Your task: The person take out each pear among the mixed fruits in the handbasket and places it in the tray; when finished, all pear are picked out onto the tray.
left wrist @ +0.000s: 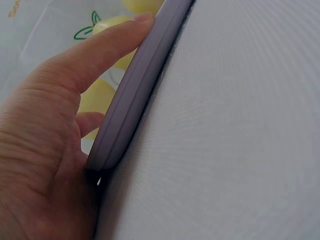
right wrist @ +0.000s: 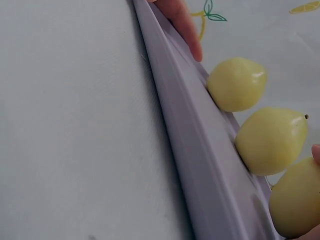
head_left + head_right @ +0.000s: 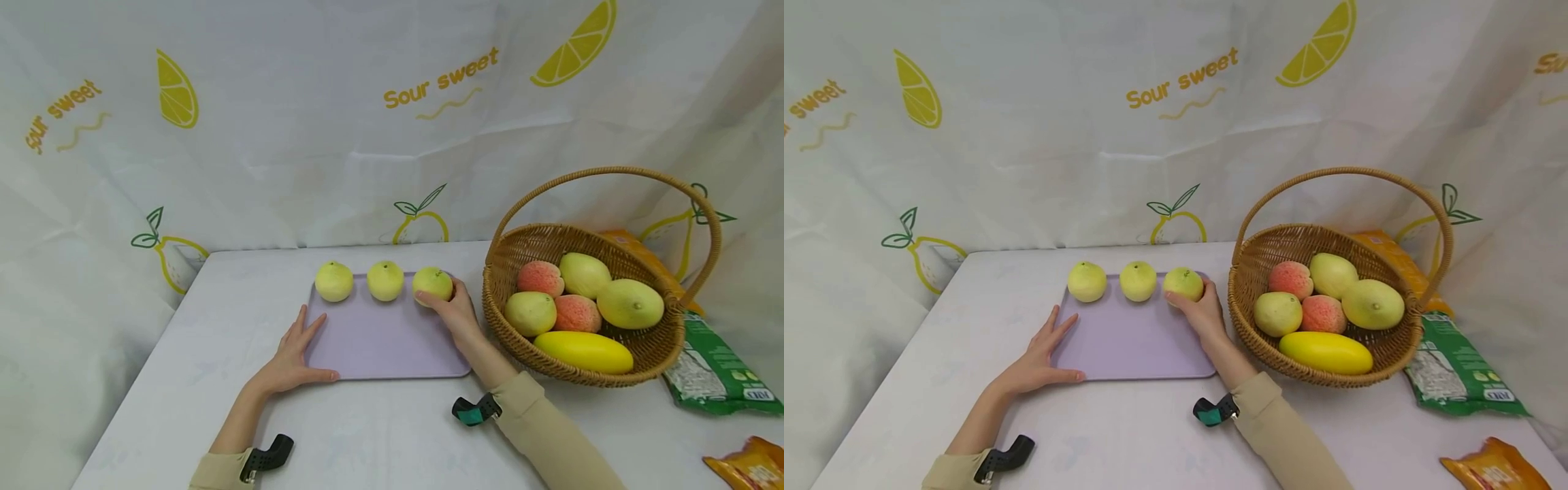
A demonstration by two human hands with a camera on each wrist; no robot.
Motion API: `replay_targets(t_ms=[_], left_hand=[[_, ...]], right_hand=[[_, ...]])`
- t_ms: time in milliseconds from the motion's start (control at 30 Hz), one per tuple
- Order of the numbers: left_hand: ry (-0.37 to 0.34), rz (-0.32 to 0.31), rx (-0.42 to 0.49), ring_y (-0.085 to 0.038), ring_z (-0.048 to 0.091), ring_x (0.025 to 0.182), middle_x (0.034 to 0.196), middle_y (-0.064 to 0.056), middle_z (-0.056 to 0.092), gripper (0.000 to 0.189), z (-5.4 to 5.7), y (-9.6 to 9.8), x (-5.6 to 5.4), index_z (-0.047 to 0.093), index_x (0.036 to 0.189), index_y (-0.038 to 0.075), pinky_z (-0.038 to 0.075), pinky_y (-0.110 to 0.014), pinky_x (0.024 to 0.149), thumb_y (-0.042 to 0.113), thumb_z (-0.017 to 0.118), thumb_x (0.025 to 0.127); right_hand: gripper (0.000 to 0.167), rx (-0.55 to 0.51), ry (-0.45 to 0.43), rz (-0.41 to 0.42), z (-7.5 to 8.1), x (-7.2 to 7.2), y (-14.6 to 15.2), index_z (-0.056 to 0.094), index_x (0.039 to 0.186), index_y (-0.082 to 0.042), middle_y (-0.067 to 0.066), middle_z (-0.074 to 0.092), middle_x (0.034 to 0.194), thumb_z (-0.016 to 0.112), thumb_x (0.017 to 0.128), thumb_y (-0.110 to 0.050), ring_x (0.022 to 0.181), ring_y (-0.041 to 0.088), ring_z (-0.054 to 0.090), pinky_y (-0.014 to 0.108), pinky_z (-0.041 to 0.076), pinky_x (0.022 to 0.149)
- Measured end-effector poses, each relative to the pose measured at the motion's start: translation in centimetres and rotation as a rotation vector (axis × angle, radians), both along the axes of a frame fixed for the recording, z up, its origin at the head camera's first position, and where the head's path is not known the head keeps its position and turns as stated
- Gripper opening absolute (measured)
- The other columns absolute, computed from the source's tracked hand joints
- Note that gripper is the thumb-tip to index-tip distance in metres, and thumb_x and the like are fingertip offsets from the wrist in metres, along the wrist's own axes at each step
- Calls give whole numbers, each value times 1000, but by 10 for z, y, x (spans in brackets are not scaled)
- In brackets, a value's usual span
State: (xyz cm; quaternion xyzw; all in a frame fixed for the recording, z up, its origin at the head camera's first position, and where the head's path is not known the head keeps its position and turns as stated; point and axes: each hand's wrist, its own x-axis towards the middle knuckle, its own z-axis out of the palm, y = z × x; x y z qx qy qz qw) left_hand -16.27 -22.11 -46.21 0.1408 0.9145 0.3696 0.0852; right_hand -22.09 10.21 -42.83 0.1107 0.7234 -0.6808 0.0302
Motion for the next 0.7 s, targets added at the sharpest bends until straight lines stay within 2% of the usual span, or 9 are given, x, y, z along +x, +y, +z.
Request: replay_targets(t_ms=[267,433,700], left_hand=[[5,-3,6,-50,-7,143,161,-17,-13,113,-1,0,0,23,156,13,7,-73,106,46,85,69],[7,-4,4,-50,-7,143,161,-17,-14,113,-1,0,0,23,156,13,7,-73,105,46,86,69],[15,-6,-2,-51,-6,142,161,-18,-13,112,-2,0,0,23,156,14,7,-74,105,46,86,69]], right_hand=[[84,47,33,-50,-5,-9,-8,28,149,-2,16,38,147,77,84,-21,132,29,39,45,32,109],[83,90,68,-55,-5,-12,-9,26,151,-7,15,35,150,75,86,-23,134,29,37,45,31,109],[83,189,147,-50,-5,-14,-7,26,151,-6,16,33,152,74,87,-23,135,31,36,47,31,109]])
